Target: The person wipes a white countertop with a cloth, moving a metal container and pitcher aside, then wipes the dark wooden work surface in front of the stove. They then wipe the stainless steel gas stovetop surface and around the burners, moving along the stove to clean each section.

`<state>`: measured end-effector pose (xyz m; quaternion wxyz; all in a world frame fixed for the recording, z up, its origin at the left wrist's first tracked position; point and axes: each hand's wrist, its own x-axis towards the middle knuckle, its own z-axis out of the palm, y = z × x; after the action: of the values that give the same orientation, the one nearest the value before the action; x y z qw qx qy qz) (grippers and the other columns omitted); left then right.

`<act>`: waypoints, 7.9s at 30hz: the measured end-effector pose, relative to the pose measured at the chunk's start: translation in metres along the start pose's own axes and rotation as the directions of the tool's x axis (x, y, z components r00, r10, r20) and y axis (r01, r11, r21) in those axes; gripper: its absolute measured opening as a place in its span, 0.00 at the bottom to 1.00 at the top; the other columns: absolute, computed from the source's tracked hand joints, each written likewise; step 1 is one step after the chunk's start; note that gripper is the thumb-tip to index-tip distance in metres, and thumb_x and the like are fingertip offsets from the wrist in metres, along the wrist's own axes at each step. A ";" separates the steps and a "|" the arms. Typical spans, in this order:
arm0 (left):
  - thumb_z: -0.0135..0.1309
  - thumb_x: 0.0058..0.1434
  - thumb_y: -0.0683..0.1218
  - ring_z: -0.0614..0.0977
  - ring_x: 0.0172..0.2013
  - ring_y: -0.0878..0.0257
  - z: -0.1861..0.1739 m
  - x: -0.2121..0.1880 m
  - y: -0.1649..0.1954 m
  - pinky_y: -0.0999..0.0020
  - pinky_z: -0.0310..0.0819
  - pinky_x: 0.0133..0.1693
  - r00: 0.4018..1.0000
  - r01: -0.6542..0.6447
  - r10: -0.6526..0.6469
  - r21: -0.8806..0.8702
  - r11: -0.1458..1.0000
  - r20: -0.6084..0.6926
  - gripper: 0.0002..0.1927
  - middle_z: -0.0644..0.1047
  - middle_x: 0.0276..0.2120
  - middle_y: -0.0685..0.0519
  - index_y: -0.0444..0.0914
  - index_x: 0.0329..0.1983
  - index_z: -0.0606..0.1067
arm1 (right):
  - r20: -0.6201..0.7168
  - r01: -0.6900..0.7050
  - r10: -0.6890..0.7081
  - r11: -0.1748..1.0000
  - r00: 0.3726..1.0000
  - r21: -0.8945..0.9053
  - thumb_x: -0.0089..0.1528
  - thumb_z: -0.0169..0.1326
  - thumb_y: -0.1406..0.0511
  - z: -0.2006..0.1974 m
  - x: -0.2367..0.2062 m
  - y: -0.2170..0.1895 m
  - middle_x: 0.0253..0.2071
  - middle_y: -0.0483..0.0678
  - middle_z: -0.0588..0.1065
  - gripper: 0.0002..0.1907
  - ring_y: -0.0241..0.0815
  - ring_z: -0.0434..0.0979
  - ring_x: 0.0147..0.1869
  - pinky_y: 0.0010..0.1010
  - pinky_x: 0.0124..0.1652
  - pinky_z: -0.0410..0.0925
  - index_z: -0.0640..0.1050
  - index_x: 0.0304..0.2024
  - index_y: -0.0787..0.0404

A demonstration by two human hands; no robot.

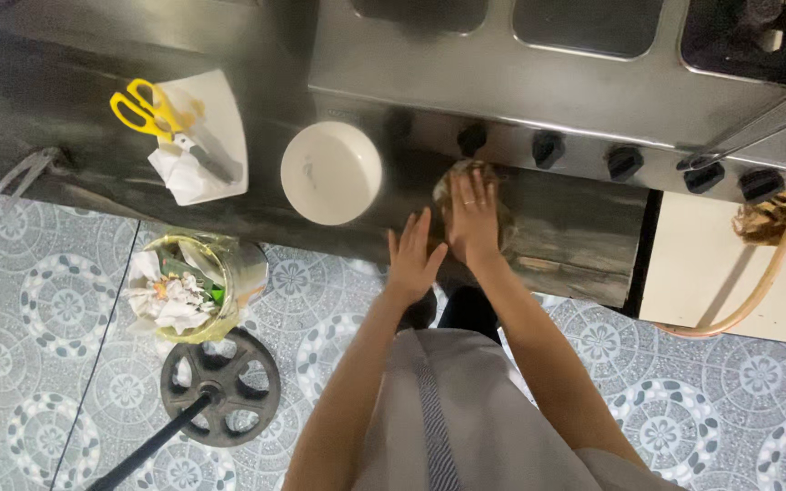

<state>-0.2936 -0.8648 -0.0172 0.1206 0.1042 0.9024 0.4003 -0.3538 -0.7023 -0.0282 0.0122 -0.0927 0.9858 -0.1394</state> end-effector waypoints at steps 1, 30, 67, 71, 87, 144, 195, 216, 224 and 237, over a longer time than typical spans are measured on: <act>0.39 0.73 0.62 0.52 0.77 0.45 -0.005 -0.001 -0.001 0.37 0.31 0.73 1.000 -0.019 0.018 -0.043 0.999 -0.010 0.40 0.58 0.75 0.42 0.41 0.80 0.44 | 0.016 0.031 -0.031 0.999 0.999 0.035 0.69 0.42 0.61 -0.002 -0.002 -0.005 0.74 0.62 0.57 0.31 0.62 0.48 0.79 0.53 0.72 0.43 0.60 0.73 0.67; 0.48 0.66 0.61 0.48 0.75 0.54 -0.007 -0.063 0.029 0.34 0.38 0.70 0.988 0.112 -0.150 0.512 0.851 0.033 0.37 0.51 0.76 0.55 0.49 0.76 0.55 | 0.112 0.212 -0.218 0.976 0.970 0.056 0.70 0.41 0.59 -0.001 -0.030 -0.014 0.76 0.59 0.55 0.31 0.58 0.47 0.81 0.54 0.73 0.42 0.58 0.73 0.66; 0.36 0.67 0.44 0.84 0.42 0.44 -0.113 0.045 -0.077 0.50 0.82 0.48 0.696 0.104 -0.703 -0.989 -0.102 0.145 0.24 0.74 0.51 0.34 0.31 0.65 0.55 | -0.073 0.021 -0.024 0.998 0.997 -0.052 0.66 0.49 0.59 0.046 0.024 -0.117 0.73 0.57 0.59 0.31 0.63 0.48 0.82 0.63 0.75 0.43 0.64 0.69 0.65; 0.33 0.65 0.43 0.85 0.41 0.44 -0.143 0.043 -0.094 0.50 0.82 0.47 0.713 0.091 -0.697 -0.996 -0.012 0.074 0.25 0.75 0.50 0.34 0.30 0.66 0.56 | -0.167 -0.075 0.073 0.997 0.983 -0.004 0.68 0.47 0.59 0.052 0.021 -0.139 0.77 0.60 0.55 0.34 0.62 0.46 0.82 0.58 0.74 0.44 0.60 0.74 0.65; 0.36 0.66 0.48 0.83 0.42 0.48 -0.224 0.108 -0.153 0.48 0.75 0.49 0.764 0.162 -0.643 -0.982 0.102 0.059 0.27 0.76 0.49 0.40 0.39 0.69 0.57 | -0.086 -0.190 0.187 0.982 0.979 -0.026 0.69 0.42 0.57 0.057 0.021 -0.224 0.76 0.62 0.56 0.36 0.62 0.45 0.81 0.56 0.73 0.39 0.53 0.75 0.66; 0.58 0.63 0.61 0.48 0.74 0.38 -0.212 -0.058 -0.170 0.22 0.31 0.67 0.989 0.034 0.022 0.370 0.928 -0.146 0.38 0.50 0.75 0.38 0.39 0.70 0.63 | -0.049 -0.079 0.079 0.997 0.996 0.006 0.70 0.42 0.57 0.051 0.050 -0.240 0.77 0.54 0.53 0.32 0.56 0.45 0.82 0.57 0.75 0.40 0.56 0.74 0.60; 0.52 0.63 0.61 0.57 0.71 0.47 -0.201 -0.044 -0.208 0.33 0.42 0.67 0.974 -0.204 0.225 0.474 0.857 0.012 0.37 0.56 0.74 0.48 0.41 0.71 0.62 | 0.339 -0.386 0.509 0.846 0.791 -0.368 0.75 0.31 0.53 0.015 0.097 -0.158 0.79 0.56 0.48 0.32 0.55 0.41 0.84 0.51 0.76 0.38 0.49 0.78 0.59; 0.54 0.61 0.60 0.60 0.70 0.47 -0.200 -0.045 -0.212 0.33 0.47 0.65 0.949 -0.252 0.312 0.474 0.844 -0.049 0.37 0.59 0.73 0.48 0.42 0.70 0.64 | 0.254 -0.232 0.311 0.926 0.916 -0.297 0.66 0.42 0.63 -0.019 -0.003 -0.159 0.77 0.52 0.52 0.29 0.52 0.46 0.81 0.50 0.73 0.39 0.59 0.71 0.51; 0.54 0.61 0.61 0.61 0.70 0.49 -0.202 -0.041 -0.209 0.33 0.47 0.65 0.963 -0.224 0.269 0.500 0.837 -0.019 0.36 0.59 0.73 0.49 0.42 0.70 0.65 | 0.178 -0.328 0.392 0.894 0.902 -0.304 0.73 0.34 0.55 0.011 0.109 -0.178 0.78 0.56 0.46 0.31 0.58 0.38 0.82 0.57 0.73 0.35 0.49 0.75 0.57; 0.56 0.61 0.58 0.58 0.72 0.50 -0.216 -0.034 -0.195 0.36 0.44 0.69 0.979 -0.162 0.196 0.393 0.905 -0.049 0.36 0.59 0.74 0.49 0.42 0.70 0.65 | 0.180 0.092 -0.092 0.996 0.979 0.013 0.67 0.45 0.56 0.027 0.051 -0.211 0.77 0.49 0.57 0.33 0.56 0.46 0.82 0.58 0.73 0.40 0.57 0.75 0.51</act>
<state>-0.3445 -1.1529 -0.0182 0.0207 0.1908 0.9546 0.2276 -0.3649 -0.9181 0.0040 0.0953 -0.1504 0.9750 -0.1329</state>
